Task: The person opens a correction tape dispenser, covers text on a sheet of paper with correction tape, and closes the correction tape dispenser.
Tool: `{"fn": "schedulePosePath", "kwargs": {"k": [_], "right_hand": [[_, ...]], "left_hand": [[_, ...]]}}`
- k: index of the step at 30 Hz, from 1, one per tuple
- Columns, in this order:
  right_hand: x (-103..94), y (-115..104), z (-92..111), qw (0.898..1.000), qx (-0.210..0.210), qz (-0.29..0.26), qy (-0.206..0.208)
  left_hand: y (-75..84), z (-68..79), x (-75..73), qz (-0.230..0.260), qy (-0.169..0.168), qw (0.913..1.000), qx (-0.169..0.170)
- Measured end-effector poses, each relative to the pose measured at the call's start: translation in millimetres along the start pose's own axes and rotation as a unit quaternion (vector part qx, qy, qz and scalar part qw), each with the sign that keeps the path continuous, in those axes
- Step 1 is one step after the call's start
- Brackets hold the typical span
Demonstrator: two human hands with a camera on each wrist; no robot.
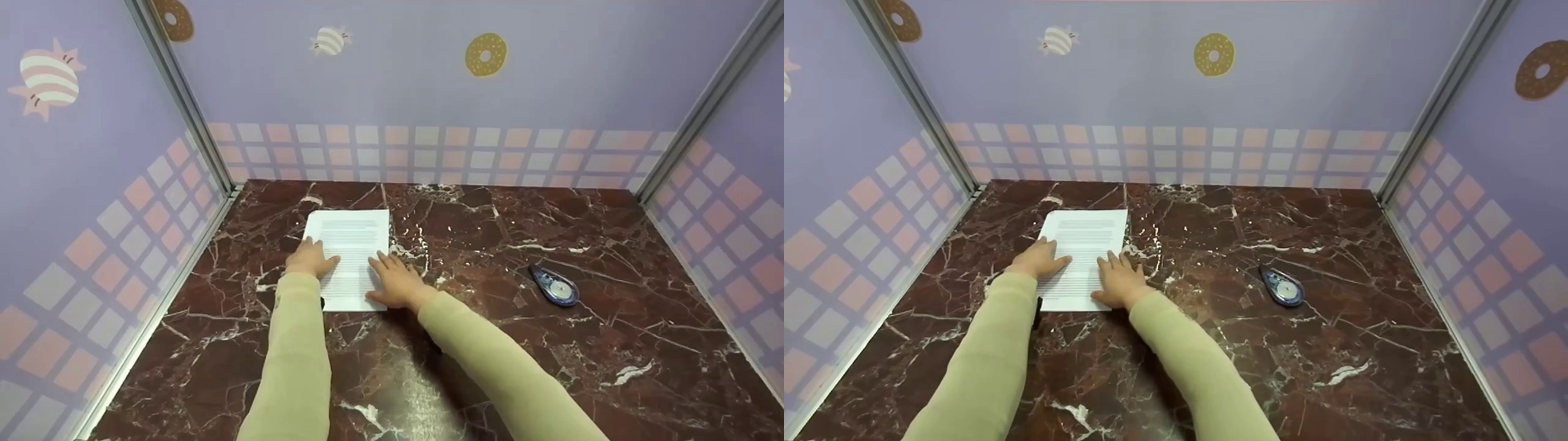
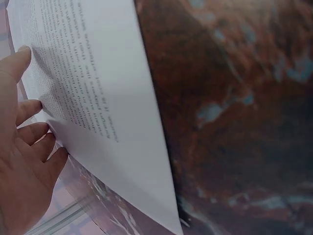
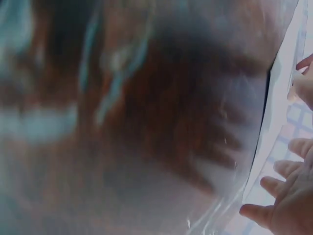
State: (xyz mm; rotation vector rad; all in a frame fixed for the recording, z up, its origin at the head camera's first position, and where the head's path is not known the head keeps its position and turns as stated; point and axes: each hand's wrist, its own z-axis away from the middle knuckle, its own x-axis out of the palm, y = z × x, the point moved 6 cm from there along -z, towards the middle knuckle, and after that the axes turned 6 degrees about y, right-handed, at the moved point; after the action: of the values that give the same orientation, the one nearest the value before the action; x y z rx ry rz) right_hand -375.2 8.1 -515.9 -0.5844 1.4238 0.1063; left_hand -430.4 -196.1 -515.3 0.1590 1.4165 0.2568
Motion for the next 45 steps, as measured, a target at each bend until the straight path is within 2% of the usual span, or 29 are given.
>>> {"fn": "schedulePosePath", "kwargs": {"k": [5,10,16,22,26,36,41,45], "right_hand": [[8.3,-4,2,0.999,-0.024,-0.009,-0.023],[9.3,-4,7,0.998,-0.051,-0.006,-0.027],[6.3,4,12,0.998,-0.055,-0.011,-0.029],[-1.2,24,18,0.998,-0.053,-0.026,-0.028],[-7.6,39,24,0.997,-0.066,-0.042,-0.022],[-22.7,76,44,0.995,-0.068,-0.075,-0.012],[-26.7,90,56,0.995,-0.067,-0.077,-0.009],[-30.4,101,65,0.994,-0.070,-0.079,0.003]], "left_hand": [[0.1,-1.8,-0.4,-0.006,0.002,1.0000,0.006],[0.5,-0.6,-0.5,-0.015,0.000,0.9998,0.013],[8.0,3.1,-1.5,-0.028,-0.003,0.9992,0.028],[26.0,3.8,4.4,-0.020,-0.011,0.9974,0.068],[39.3,6.5,8.1,-0.006,-0.017,0.9959,0.088],[74.1,17.7,22.9,0.031,-0.041,0.9934,0.102],[91.1,25.3,35.9,0.048,-0.064,0.9886,0.127],[103.4,34.1,40.9,0.063,-0.081,0.9831,0.151]]}}
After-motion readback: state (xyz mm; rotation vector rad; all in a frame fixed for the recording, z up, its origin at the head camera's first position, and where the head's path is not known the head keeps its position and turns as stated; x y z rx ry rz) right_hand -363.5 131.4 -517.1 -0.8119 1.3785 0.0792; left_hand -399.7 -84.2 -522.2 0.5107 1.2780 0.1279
